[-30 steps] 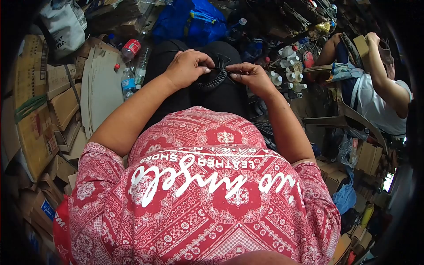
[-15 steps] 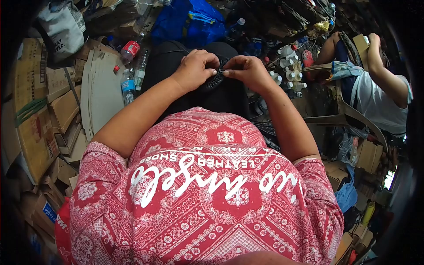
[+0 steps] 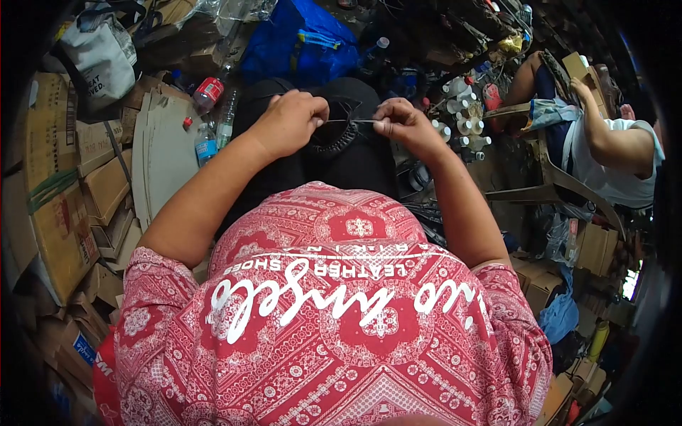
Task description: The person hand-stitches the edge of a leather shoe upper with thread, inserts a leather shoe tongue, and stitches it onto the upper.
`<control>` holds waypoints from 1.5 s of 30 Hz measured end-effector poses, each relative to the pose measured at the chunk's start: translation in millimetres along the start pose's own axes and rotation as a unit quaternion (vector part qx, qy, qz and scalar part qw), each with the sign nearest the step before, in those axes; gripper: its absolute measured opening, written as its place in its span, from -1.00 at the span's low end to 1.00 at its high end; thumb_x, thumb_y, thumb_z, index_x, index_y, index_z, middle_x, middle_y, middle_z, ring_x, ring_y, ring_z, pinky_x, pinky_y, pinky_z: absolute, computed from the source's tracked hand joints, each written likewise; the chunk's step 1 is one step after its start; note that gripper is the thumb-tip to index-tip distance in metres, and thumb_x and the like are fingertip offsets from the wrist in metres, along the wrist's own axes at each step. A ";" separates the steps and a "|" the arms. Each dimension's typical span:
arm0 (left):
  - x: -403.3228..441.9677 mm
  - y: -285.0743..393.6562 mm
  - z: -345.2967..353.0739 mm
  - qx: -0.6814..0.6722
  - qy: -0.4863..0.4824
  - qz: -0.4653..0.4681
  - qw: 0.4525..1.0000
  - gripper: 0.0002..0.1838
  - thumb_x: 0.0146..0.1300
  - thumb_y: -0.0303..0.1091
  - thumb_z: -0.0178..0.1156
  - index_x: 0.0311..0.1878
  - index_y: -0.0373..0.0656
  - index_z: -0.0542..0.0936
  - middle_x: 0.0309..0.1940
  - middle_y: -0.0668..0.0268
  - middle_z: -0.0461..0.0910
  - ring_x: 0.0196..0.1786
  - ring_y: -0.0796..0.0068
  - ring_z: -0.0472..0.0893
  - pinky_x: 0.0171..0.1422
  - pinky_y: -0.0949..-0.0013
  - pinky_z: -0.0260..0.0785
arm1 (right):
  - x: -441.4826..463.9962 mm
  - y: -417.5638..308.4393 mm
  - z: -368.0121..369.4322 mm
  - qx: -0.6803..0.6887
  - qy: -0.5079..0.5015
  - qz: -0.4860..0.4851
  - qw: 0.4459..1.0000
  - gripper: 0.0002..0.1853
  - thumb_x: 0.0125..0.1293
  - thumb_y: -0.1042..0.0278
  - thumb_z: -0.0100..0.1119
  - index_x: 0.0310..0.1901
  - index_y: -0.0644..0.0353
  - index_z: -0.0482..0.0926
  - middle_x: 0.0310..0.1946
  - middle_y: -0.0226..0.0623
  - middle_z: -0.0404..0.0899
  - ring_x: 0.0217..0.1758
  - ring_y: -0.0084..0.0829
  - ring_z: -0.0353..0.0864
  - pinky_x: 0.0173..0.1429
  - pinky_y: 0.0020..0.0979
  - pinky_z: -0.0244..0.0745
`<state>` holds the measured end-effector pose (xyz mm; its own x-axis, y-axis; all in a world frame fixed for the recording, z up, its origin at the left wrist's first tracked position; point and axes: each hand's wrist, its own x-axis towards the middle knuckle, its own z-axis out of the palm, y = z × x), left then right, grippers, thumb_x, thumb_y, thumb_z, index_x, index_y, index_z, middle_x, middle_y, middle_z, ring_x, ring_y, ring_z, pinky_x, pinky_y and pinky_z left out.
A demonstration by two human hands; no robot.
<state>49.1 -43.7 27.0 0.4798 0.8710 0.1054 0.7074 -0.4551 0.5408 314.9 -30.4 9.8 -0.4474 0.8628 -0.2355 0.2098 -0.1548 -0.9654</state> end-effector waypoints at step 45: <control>-14.3 -0.5 -51.0 -0.080 -0.001 0.024 0.997 -0.93 0.18 -0.49 0.17 -0.29 -0.26 0.57 -0.38 0.12 0.57 -0.32 0.27 0.56 -0.22 0.33 0.37 | -10.8 -66.0 -75.3 0.321 0.079 -0.254 0.909 -0.83 0.36 0.31 0.11 -0.22 0.24 0.59 -0.19 -0.33 0.61 -0.22 -0.49 0.55 0.07 -0.28 0.46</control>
<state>15.4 -46.5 67.7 0.5120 0.8488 0.1318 0.5924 -0.4601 0.6613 371.4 6.7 84.5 -0.2044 0.9517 0.2291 -0.5620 0.0775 -0.8235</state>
